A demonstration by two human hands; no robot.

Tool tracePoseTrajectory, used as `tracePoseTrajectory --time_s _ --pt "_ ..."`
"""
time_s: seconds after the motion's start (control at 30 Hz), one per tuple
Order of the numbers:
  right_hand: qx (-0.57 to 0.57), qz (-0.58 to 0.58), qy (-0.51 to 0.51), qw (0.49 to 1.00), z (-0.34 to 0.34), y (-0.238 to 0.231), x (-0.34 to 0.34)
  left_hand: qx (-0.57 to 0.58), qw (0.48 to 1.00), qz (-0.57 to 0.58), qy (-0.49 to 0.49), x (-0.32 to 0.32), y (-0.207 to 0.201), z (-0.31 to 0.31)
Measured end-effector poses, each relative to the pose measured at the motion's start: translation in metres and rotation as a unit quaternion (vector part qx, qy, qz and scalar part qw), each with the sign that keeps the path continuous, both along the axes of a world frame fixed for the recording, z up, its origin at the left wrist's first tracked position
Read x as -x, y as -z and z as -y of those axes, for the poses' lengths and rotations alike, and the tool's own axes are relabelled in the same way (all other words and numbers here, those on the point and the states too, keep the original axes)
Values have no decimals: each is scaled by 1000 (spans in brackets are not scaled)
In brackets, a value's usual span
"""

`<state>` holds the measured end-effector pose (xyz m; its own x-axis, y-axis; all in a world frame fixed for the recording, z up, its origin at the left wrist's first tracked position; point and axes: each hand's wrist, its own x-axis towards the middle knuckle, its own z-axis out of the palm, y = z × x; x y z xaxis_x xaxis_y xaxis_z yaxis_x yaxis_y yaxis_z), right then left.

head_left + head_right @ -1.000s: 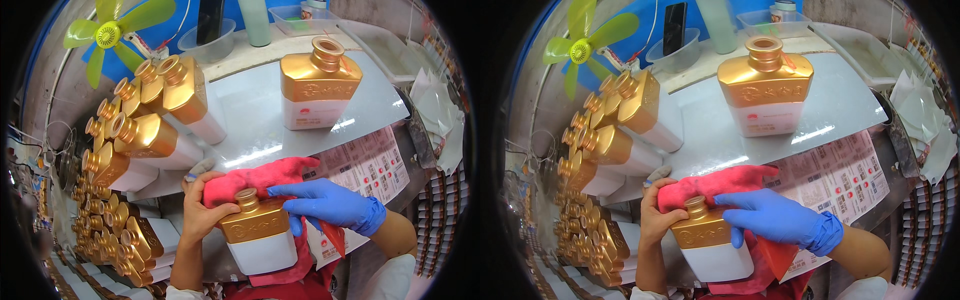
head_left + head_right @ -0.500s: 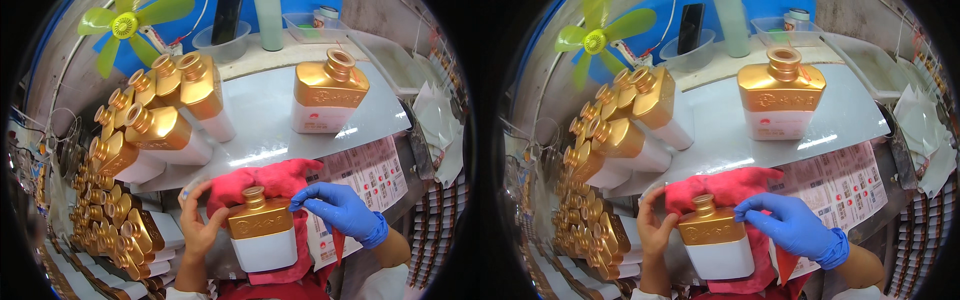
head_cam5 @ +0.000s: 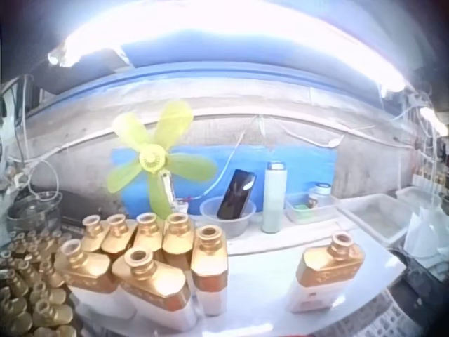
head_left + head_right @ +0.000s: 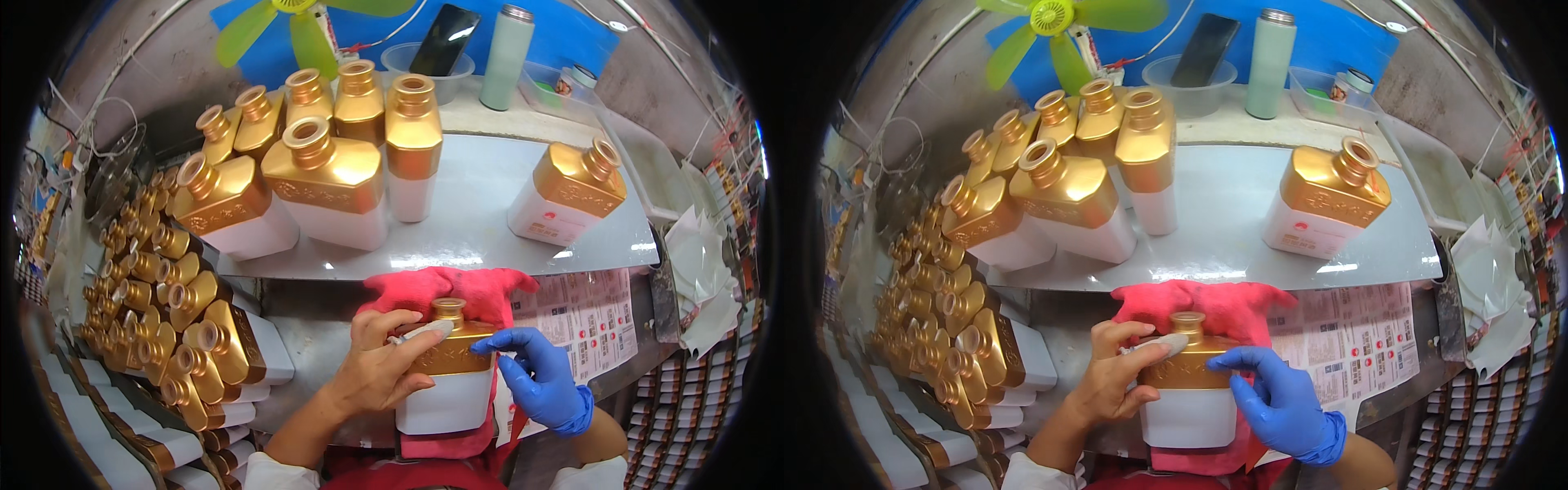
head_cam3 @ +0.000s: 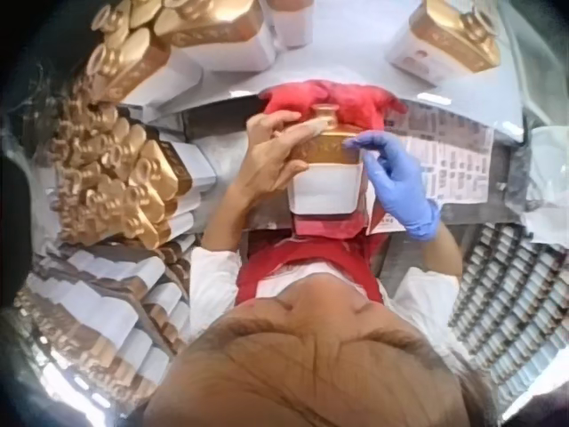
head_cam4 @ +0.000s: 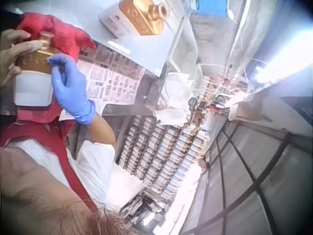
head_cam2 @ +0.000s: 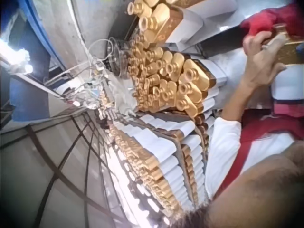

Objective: The person applies labels to white and gold bottles using a red cloth to hold them. They peel labels from a sheet, align them on the bottle, and smooth them down. The person also wipes the bottle necks and caps with the cloth. Finished bottles are placed on a nearby shelf.

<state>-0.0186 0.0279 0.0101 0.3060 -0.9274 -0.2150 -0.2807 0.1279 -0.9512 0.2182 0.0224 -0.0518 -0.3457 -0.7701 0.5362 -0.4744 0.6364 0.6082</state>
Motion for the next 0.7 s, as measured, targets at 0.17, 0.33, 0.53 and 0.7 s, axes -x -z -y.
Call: tracePoseTrajectory --time_s 0.17,0.33,0.53,0.7 --pt "-23 8 28 999 -3 4 -5 12 997 -69 -44 7 17 -7" --pt "-50 22 49 997 -3 3 -6 30 994 -84 -56 12 10 -2" --pt "-57 66 69 994 -3 15 -3 -36 994 -80 -65 15 3 1" --pt "-79 93 86 989 1 15 6 -55 985 -158 -42 0 29 1"
